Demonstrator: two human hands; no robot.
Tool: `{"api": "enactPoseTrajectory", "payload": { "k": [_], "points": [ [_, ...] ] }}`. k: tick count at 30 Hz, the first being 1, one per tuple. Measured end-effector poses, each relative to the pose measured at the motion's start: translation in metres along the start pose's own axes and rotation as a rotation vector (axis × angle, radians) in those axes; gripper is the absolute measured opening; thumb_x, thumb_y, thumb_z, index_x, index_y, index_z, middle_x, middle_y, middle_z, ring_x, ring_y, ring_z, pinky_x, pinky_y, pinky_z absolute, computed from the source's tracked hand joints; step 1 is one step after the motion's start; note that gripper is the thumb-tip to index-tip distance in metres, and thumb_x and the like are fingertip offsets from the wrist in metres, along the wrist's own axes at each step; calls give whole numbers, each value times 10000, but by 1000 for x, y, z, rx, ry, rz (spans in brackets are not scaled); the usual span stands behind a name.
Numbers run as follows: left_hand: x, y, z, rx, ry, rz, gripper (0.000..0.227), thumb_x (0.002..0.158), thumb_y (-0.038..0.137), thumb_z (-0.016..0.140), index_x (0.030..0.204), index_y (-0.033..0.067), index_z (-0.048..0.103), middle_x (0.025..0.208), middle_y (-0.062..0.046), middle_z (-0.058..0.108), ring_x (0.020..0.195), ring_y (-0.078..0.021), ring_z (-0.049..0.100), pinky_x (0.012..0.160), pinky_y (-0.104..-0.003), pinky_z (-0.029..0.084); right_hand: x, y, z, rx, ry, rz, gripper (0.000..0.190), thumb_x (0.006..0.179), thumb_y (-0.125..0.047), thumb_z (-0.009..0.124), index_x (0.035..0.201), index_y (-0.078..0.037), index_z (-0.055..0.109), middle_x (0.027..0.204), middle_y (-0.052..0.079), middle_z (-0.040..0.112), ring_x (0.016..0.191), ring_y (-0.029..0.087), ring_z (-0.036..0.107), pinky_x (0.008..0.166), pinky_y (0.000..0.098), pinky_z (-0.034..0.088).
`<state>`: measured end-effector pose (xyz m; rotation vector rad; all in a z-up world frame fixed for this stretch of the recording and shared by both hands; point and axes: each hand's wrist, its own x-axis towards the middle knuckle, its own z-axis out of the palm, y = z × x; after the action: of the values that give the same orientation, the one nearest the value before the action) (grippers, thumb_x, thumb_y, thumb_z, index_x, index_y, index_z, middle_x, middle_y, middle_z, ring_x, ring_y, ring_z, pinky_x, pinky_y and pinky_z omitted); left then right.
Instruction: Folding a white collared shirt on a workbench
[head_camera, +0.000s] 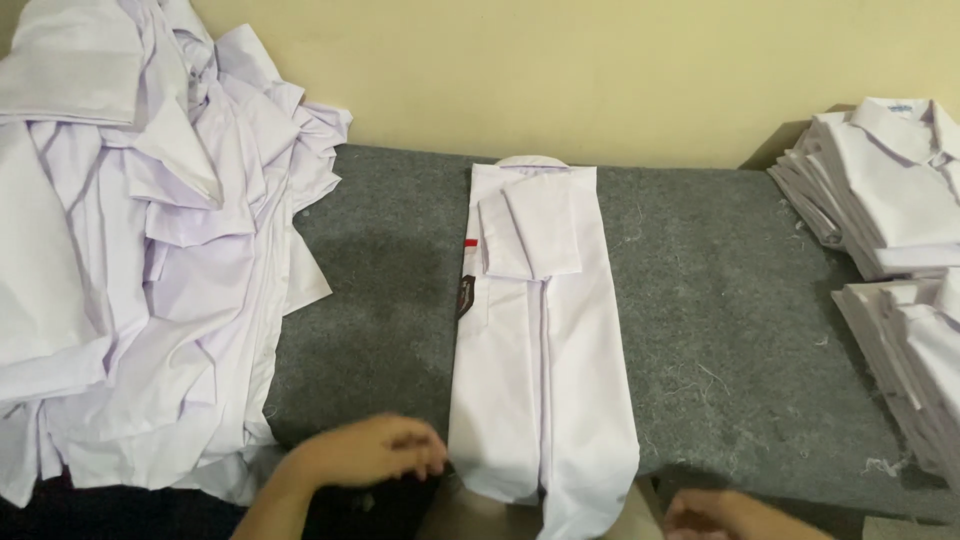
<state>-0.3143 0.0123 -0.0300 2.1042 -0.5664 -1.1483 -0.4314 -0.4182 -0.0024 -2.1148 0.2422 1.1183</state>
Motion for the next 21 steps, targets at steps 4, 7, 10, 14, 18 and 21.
{"api": "enactPoseTrajectory", "payload": {
  "k": [4, 7, 10, 14, 18, 21],
  "points": [
    [55, 31, -81, -43, 552, 102, 246, 977, 375, 611, 1044, 182, 748, 891, 63, 707, 805, -65, 576, 752, -265, 455, 44, -24, -74, 143, 156, -555, 268, 962, -198, 589, 969, -58, 818, 828, 69, 865, 732, 165, 815, 731, 298, 686],
    [131, 31, -135, -98, 809, 73, 547, 940, 508, 661, 1312, 107, 657, 1238, -181, 714, 1162, -334, 691, 935, -450, 568, 78, -98, -108, 372, 482, -549, 295, 1019, -167, 595, 1007, 70, 769, 805, 240, 783, 746, 296, 708, 727, 415, 585],
    [285, -53, -198, -114, 1017, 72, 565, 904, 561, 714, 1374, 265, 611, 1160, -48, 740, 1094, -239, 714, 897, -369, 590, 170, -114, -158, 393, 736, -565, 215, 1001, -192, 699, 1106, -11, 749, 975, 204, 767, 928, 302, 751, 757, 410, 619],
    [285, 0, -207, -188, 1075, 231, 508, 939, 310, 683, 1428, 329, 545, 1238, -192, 684, 1075, -354, 713, 947, -432, 576, 288, -109, -222, 434, 876, -584, 253, 936, -210, 793, 1136, -71, 725, 1071, 152, 744, 1014, 277, 733, 736, 370, 647],
    [330, -13, -245, -287, 1053, 277, 318, 900, 252, 692, 1202, 348, 726, 992, -77, 759, 902, -203, 718, 796, -307, 568, 319, -134, -251, 584, 817, -664, 285, 907, -134, 781, 1179, -97, 702, 1076, 125, 742, 985, 239, 716, 790, 373, 637],
    [345, -12, -261, -373, 1067, 344, 250, 848, 198, 715, 1064, 266, 822, 826, -60, 760, 760, -143, 677, 687, -269, 539, 339, -148, -270, 652, 751, -665, 245, 897, -89, 759, 1138, -59, 730, 1034, 148, 738, 912, 238, 705, 762, 373, 640]
  ]
}}
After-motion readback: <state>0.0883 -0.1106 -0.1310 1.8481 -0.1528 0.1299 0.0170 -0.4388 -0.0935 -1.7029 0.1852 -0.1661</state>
